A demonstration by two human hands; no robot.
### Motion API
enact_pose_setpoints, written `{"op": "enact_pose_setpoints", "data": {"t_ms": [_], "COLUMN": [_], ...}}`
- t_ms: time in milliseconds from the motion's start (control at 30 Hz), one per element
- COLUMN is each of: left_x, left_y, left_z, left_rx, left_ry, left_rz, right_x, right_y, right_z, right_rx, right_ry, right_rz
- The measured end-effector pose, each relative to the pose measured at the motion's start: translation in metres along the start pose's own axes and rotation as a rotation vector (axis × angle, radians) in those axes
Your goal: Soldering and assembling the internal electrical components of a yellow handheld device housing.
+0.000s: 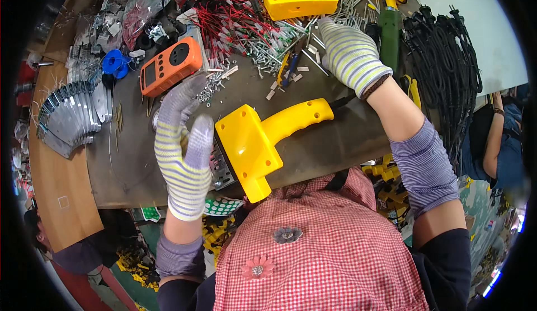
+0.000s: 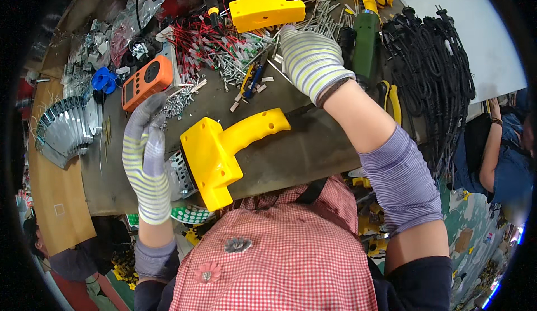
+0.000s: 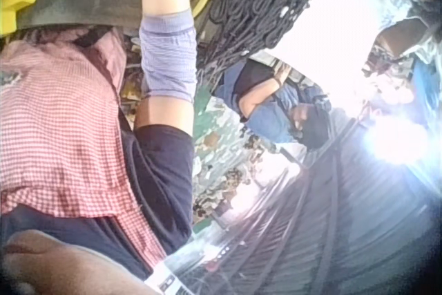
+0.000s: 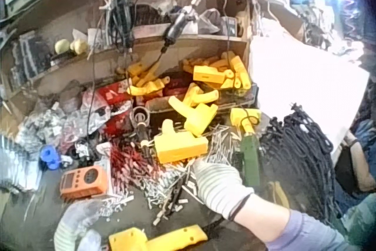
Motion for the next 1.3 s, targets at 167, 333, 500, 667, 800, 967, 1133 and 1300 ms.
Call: {"op": "enact_pose_setpoints", "data": {"t_ms": [167, 333, 500, 667, 800, 967, 1133, 1300], "left_x": [-0.001, -0.027, -0.032, -0.014, -0.016, -0.026, -0.033, -0.059], "left_y": [0.019, 0.019, 0.018, 0.009, -0.01, -0.021, -0.026, -0.027], "left_z": [0.019, 0.024, 0.03, 0.044, 0.063, 0.071, 0.071, 0.054], "left_rx": [0.322, 0.404, 0.261, 0.476, 0.467, 0.437, 0.261, -0.113], "left_ry": [-0.144, -0.232, -0.227, -0.46, -0.688, -0.855, -0.993, -0.96], "left_rz": [-0.028, -0.242, -0.062, -0.293, -0.239, -0.202, -0.071, 0.054], "right_x": [0.037, 0.058, 0.065, 0.066, 0.054, 0.055, 0.052, 0.049], "right_y": [-0.015, -0.054, -0.056, -0.033, -0.034, -0.032, -0.03, -0.042], "right_z": [-0.045, -0.095, -0.104, -0.124, -0.141, -0.14, -0.132, -0.122], "right_rx": [0.21, 0.29, 0.236, 0.512, 0.509, 0.573, 0.732, 0.858], "right_ry": [0.375, -0.056, -0.105, 0.065, -0.092, -0.103, -0.141, -0.002], "right_rz": [0.6, 1.157, 1.178, 0.761, 0.634, 0.653, 0.564, 0.599]}}
Point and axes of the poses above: each hand's wrist, its own z-axis towards the middle knuckle, its own x-axis out of the back of the hand, y = z × x, the point moved 2 cm from there along z, towards the middle knuckle, and after that the axes turned 7 degrees about -x, right-handed, at the moved point
